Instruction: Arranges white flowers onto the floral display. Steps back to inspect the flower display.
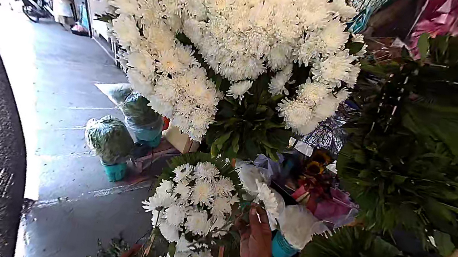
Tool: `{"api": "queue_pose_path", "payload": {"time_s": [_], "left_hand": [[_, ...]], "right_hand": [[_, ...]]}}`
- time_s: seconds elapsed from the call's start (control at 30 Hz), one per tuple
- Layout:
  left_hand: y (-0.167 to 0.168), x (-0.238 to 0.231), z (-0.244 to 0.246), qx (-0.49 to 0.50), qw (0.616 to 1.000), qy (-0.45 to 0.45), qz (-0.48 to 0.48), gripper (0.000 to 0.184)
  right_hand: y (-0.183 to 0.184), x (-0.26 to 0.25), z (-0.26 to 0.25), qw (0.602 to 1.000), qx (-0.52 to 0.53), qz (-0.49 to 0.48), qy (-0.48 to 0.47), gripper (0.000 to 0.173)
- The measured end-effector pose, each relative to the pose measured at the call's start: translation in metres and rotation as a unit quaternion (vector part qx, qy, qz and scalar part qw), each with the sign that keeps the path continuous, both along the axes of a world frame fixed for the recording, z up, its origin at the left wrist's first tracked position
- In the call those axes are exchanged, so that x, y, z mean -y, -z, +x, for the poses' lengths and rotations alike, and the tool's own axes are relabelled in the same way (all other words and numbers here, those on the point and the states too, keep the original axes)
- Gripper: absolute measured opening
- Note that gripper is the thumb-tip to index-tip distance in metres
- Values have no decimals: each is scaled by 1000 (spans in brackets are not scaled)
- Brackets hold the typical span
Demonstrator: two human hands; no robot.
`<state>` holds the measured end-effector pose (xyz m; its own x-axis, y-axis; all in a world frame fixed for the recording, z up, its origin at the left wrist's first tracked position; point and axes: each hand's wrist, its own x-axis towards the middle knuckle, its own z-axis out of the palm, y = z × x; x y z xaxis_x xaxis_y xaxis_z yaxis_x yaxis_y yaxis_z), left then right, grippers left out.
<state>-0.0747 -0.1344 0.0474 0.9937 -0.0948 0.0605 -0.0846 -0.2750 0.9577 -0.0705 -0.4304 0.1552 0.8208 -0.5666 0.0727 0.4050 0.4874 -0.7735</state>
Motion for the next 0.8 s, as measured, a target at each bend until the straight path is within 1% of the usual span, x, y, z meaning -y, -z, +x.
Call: {"api": "queue_pose_path", "payload": {"time_s": [0.03,0.07,0.13,0.17,0.23,0.27,0.33,0.4,0.43,0.5,0.57,0.67,0.73,0.8], "left_hand": [[-3,4,1,16,1000,-9,22,60],[-10,10,2,27,999,-15,38,59],[-30,31,7,53,998,-4,43,47],[-40,42,11,73,997,17,31,41],[-61,61,18,97,992,79,-24,38],[-71,69,19,97,987,109,-66,42],[-92,79,20,109,974,155,-122,58],[-103,86,22,135,958,173,-183,66],[-104,87,25,151,950,175,-208,62],[-104,86,30,168,944,177,-224,55],[-102,82,36,163,939,190,-235,58],[-95,74,45,137,937,201,-250,62],[-89,67,51,114,942,188,-253,54],[-84,54,54,84,950,193,-232,45]], "right_hand": [[-8,1,0,1000,8,11,0,20],[-17,0,1,1000,15,20,-5,20],[-34,-11,-1,999,33,25,-20,19],[-41,-20,-1,998,38,22,-33,19],[-51,-41,-4,997,42,16,-62,18],[-54,-52,-6,996,37,14,-77,18],[-57,-71,-10,994,23,3,-108,18],[-56,-80,-11,991,17,-19,-132,20],[-55,-81,-10,989,19,-29,-145,21],[-53,-82,-7,986,19,-46,-160,19],[-54,-81,-2,983,6,-59,-172,17],[-54,-84,8,981,-25,-69,-179,18],[-56,-92,17,986,-50,-70,-144,17],[-60,-94,30,994,-53,-76,-62,16]]}}
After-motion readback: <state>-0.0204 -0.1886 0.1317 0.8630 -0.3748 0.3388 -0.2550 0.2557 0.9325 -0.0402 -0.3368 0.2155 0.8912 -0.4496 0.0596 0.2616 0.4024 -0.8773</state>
